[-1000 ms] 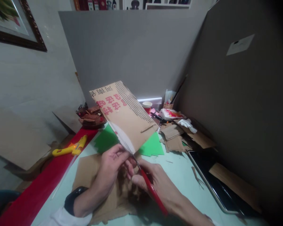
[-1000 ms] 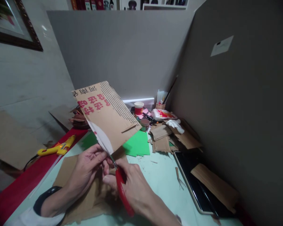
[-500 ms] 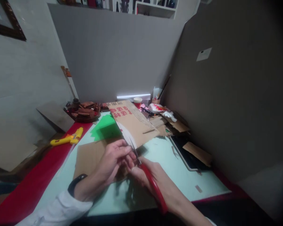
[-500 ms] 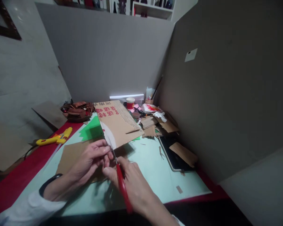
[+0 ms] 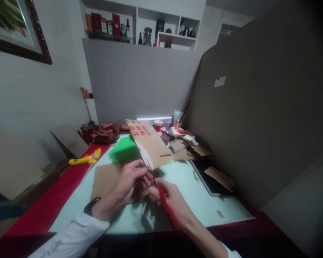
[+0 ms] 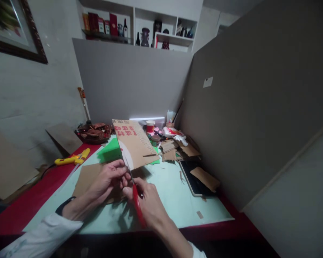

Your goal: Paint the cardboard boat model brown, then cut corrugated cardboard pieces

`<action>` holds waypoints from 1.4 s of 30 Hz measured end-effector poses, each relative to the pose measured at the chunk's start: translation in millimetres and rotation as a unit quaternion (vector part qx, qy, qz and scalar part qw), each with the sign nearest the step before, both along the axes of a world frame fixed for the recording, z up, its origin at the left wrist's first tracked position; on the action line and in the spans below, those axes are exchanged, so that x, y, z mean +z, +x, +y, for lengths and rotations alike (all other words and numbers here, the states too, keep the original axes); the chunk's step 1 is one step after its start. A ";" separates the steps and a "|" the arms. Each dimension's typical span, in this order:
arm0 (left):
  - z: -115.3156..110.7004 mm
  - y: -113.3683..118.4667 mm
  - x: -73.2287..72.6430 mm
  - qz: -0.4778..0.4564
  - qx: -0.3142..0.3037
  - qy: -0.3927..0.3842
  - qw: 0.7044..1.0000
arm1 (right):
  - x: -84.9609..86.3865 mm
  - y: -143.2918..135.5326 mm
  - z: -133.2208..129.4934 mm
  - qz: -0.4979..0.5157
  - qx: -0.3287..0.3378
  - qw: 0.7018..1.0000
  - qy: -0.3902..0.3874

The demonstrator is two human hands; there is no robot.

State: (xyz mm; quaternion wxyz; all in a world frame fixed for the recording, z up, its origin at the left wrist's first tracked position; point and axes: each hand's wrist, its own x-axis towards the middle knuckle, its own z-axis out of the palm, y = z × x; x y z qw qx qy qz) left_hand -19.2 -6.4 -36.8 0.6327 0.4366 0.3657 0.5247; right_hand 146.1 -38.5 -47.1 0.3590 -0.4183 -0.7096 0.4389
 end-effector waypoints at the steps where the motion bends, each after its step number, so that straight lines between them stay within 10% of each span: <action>1: 1.4 2.0 1.7 -0.003 0.002 0.012 1.000 | -0.6 -0.1 1.6 0.003 -0.005 1.000 0.014; 25: 75.2 -38.8 47.2 0.079 -0.003 0.211 0.974 | -5.3 8.2 115.0 -0.098 0.007 0.929 0.357; 35: 90.2 -80.9 83.6 -0.073 0.129 0.164 0.975 | -7.6 41.8 130.2 -0.139 0.041 0.927 0.347; 42: 89.4 -71.6 81.3 -0.094 0.184 0.143 0.968 | 0.7 47.4 137.4 0.031 -0.083 0.973 0.213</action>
